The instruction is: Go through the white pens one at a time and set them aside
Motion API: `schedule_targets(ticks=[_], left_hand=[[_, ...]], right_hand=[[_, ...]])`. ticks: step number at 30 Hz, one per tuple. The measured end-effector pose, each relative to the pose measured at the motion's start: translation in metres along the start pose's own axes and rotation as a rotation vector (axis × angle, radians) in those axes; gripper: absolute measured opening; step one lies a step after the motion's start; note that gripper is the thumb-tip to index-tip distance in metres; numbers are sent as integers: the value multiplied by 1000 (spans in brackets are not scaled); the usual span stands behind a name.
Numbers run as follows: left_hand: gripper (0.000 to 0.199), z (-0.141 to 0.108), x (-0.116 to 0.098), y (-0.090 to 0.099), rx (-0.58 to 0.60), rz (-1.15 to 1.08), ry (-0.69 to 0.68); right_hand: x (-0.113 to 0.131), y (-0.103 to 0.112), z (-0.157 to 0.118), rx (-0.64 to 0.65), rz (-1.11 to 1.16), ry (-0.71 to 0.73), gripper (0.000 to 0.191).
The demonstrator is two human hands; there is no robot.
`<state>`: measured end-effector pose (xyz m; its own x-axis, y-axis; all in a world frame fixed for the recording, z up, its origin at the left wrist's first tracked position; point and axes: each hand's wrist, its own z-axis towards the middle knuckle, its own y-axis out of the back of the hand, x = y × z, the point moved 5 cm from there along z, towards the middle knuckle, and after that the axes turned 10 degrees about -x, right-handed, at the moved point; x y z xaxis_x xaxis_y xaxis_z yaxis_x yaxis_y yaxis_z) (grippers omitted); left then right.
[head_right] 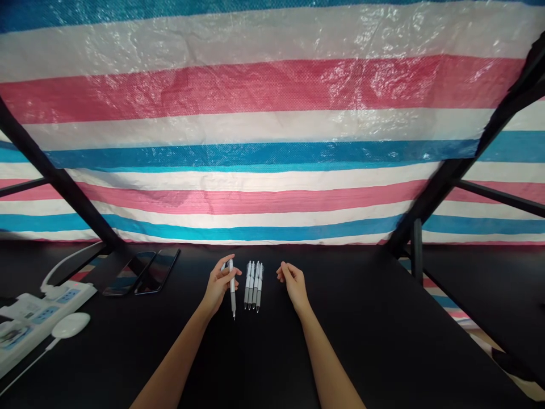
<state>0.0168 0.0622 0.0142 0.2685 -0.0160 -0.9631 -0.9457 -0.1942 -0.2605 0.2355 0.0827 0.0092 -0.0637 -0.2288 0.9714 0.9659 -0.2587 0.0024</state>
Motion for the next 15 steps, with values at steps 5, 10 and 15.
schedule_targets(ticks=[5, 10, 15], left_hand=[[79, 1, 0, 1, 5, -34, -5], [72, 1, 0, 2, -7, -26, 2], [67, 1, -1, 3, -21, -12, 4]], right_hand=[[-2, 7, 2, -97, 140, -78, 47], [-6, 16, 4, -203, 218, -133, 44], [-8, 22, 5, -281, 255, -167, 44]])
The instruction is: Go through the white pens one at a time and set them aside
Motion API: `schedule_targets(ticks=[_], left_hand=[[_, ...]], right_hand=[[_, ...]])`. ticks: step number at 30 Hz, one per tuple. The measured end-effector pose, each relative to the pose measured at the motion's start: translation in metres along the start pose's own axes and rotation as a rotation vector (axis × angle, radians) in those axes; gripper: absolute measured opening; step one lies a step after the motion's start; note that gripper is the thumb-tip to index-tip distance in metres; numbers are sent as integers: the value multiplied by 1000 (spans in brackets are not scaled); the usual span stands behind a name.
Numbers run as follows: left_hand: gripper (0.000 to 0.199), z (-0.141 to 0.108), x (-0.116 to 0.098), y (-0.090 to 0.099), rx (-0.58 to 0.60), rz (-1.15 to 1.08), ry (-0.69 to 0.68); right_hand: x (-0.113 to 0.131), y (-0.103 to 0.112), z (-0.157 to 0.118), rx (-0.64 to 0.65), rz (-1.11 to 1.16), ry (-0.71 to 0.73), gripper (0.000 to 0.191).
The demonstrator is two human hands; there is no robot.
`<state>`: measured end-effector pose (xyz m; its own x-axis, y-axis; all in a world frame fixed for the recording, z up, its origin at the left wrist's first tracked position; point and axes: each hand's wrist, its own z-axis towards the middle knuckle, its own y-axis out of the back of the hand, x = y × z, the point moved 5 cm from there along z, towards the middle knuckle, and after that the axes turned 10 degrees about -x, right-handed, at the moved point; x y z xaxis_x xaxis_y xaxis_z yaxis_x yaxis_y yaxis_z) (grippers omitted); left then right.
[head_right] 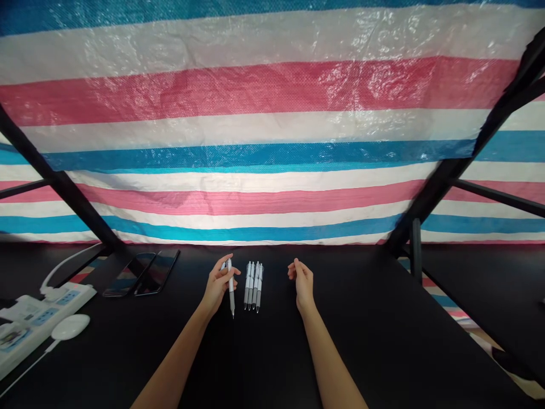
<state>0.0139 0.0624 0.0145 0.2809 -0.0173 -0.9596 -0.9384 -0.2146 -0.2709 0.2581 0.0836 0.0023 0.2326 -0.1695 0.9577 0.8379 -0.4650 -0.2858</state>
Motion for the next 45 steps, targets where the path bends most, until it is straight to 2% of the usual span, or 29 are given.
schedule_targets(ticks=[10, 18, 21, 29, 36, 41, 45], left_hand=[[63, 1, 2, -1, 18, 24, 6], [89, -1, -3, -1, 3, -14, -2], [91, 2, -3, 1, -28, -27, -20], [60, 13, -2, 14, -128, 17, -132], [56, 22, -5, 35, -276, -17, -133], [57, 28, 2, 53, -380, 171, -108], [53, 27, 3, 54, -398, 456, -210]], right_hand=[[2, 1, 0, -30, 13, -1, 43], [-1, 4, 1, -38, 0, 4, 41], [-1, 5, 1, -49, -7, 16, 40], [1, 6, 2, -78, 8, 19, 40], [-1, 6, 2, -77, 14, -5, 40], [-1, 6, 2, -67, -7, -7, 38], [-2, 6, 2, -64, 2, -21, 37]])
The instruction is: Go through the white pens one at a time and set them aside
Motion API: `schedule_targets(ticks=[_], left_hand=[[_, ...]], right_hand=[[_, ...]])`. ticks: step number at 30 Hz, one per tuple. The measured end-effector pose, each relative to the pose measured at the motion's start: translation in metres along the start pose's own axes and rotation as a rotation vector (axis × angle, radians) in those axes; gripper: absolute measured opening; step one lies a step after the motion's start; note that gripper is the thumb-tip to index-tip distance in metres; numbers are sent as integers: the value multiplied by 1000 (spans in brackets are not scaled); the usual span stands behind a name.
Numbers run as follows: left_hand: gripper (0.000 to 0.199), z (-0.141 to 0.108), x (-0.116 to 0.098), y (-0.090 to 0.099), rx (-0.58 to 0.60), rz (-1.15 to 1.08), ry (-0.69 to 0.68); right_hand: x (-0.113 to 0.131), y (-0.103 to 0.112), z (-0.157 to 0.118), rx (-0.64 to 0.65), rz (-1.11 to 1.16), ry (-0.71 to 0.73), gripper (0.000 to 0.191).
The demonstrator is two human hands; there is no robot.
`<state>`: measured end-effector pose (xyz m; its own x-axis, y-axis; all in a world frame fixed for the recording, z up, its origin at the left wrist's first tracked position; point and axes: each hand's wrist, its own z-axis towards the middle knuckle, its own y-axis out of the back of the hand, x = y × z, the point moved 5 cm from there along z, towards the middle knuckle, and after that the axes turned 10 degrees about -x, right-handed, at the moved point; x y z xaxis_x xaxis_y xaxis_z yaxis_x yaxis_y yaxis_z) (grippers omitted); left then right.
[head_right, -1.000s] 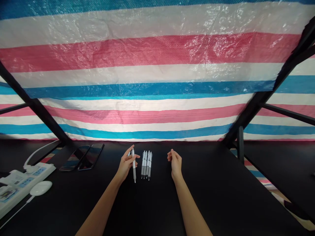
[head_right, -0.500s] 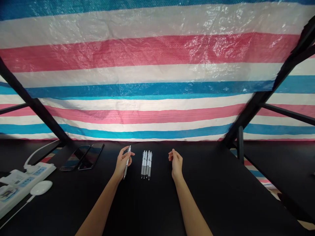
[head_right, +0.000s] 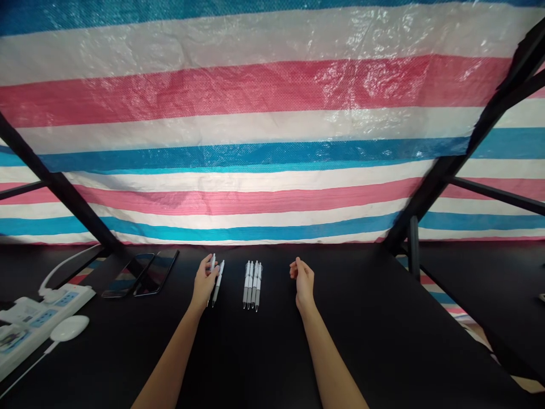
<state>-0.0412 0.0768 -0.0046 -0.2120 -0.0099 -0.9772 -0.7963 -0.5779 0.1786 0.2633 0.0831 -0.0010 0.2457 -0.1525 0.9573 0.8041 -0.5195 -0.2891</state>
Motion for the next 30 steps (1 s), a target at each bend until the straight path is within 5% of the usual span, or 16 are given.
schedule_targets(ticks=[6, 16, 25, 30], left_hand=[[38, -8, -9, -4, -10, 340, -324], [27, -13, -22, -5, -28, 409, -480], [23, -55, -35, -43, 340, 423, -562], [25, -59, -31, -46, 417, 397, -536]], right_hand=[[2, 0, 0, -19, 22, -8, 40], [4, 1, -1, -14, 6, 5, 39], [4, 0, -1, -14, -12, 6, 37], [0, 1, 0, -17, -7, -5, 38]])
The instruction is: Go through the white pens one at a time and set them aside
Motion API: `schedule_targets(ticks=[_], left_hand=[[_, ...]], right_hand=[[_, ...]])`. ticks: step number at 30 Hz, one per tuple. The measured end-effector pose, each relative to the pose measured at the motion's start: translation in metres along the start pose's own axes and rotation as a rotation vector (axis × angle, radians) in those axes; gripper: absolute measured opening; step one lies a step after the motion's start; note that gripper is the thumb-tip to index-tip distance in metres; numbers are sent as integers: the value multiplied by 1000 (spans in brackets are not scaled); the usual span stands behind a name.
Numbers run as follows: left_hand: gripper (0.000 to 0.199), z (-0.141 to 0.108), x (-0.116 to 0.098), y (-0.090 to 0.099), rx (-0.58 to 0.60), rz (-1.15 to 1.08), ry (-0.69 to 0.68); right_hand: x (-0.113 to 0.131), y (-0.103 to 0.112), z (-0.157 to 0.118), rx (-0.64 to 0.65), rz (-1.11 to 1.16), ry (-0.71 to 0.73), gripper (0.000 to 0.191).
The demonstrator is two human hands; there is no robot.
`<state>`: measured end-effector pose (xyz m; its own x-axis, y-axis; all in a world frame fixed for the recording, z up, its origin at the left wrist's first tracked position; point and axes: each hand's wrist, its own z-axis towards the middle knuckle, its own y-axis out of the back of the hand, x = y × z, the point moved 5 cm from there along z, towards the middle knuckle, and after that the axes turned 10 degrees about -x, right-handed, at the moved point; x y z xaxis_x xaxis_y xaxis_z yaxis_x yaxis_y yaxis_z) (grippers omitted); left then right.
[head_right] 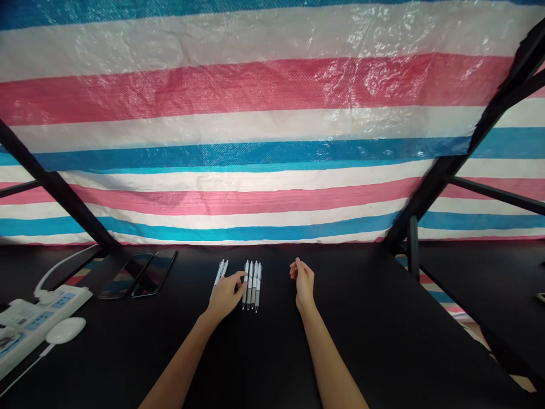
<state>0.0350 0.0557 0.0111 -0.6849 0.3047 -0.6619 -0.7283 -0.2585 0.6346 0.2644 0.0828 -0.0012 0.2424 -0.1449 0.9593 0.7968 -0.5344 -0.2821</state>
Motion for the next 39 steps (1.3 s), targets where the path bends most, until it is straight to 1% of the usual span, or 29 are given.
schedule_targets(ticks=[4, 8, 12, 15, 18, 20, 22, 24, 26, 29, 31, 33, 36, 39], left_hand=[[26, 0, -1, 2, 29, -19, 12], [23, 0, -6, 2, 66, 77, -29], [16, 1, -7, 5, 11, 76, -52], [11, 3, -4, 8, -32, -2, -13], [10, 5, 2, 11, -72, -174, 106], [16, 6, 5, 13, -117, -312, 198], [30, 7, 6, 13, -162, -476, 287], [49, 7, 5, 11, -203, -655, 370], [65, 5, 3, 8, -242, -802, 433], [75, 2, -5, 2, -249, -935, 471], [76, 1, -10, -3, -222, -977, 469], [74, 0, -13, -6, -201, -993, 463], [68, 1, -9, -4, -225, -984, 468], [66, 4, 0, 6, -296, -1018, 477]], right_hand=[[-1, 0, 0, -1, 0, 14, 38], [-1, 0, 0, -2, -9, 18, 38], [-2, 0, 0, 1, -18, 21, 40], [1, -3, -2, 22, -50, 64, 42], [6, -10, -9, 95, -130, 173, 43], [10, -16, -18, 172, -211, 255, 41], [12, -23, -29, 264, -302, 340, 35], [14, -31, -41, 353, -383, 422, 26], [16, -38, -53, 435, -419, 496, 17], [19, -47, -68, 528, -512, 631, 21], [18, -52, -75, 584, -602, 721, 23], [16, -55, -79, 632, -685, 781, 25], [14, -56, -78, 654, -770, 798, 30], [13, -54, -72, 661, -792, 758, 35]])
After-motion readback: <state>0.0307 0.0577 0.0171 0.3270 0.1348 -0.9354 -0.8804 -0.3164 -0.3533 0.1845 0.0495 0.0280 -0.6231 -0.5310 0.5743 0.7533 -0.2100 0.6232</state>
